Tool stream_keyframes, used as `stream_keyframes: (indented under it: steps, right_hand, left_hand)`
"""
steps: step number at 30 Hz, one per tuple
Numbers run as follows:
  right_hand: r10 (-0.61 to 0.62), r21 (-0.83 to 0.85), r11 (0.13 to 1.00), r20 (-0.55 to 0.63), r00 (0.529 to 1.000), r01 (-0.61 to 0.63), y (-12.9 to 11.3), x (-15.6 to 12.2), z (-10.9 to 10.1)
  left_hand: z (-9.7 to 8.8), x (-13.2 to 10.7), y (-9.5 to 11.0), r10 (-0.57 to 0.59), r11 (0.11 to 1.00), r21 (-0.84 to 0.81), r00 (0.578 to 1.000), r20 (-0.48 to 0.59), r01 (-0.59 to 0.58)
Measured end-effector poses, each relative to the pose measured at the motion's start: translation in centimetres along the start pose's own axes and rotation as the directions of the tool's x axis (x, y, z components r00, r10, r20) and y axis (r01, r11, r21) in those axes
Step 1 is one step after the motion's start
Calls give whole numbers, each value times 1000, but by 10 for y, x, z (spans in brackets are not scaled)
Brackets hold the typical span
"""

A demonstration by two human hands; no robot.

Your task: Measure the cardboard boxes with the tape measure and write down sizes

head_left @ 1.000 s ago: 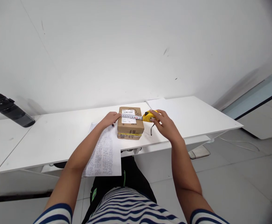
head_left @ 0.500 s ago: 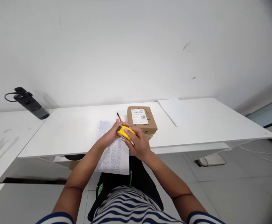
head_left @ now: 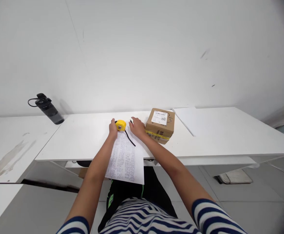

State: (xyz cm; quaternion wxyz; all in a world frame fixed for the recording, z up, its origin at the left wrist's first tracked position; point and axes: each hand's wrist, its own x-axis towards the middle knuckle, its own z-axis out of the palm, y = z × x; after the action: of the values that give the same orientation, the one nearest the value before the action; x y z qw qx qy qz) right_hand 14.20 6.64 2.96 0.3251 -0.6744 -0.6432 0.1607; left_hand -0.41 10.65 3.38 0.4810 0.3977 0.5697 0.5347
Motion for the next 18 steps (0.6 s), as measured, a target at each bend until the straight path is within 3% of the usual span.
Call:
stream_keyframes:
  steps: [2,4,7,12,16,18]
  right_hand:
    - [163,-111,982,75,984,-155,-4,19,7]
    - [215,-125,972,125,968,-200,-6,34,15]
    - [158,-63,987,166,973,-150,-3,49,17]
    - [41,173,983,101,994,-58,18,49,-6]
    - [-87,609,789,-28,996,86,33,22,-12]
    - [-113,603,783,-105,988,154,39,5,-9]
  left_hand:
    - [9,4,-11,23,995,101,995,-102,-13]
    - [12,1,-21,116,968,240,976,-185,-70]
    - [8,-5,-35,229,927,341,957,-178,-158]
    - [5,-4,-39,198,947,292,961,-191,-137]
    - [9,7,-36,201,949,279,964,-177,-147]
    - [11,14,-34,216,953,255,958,-191,-164]
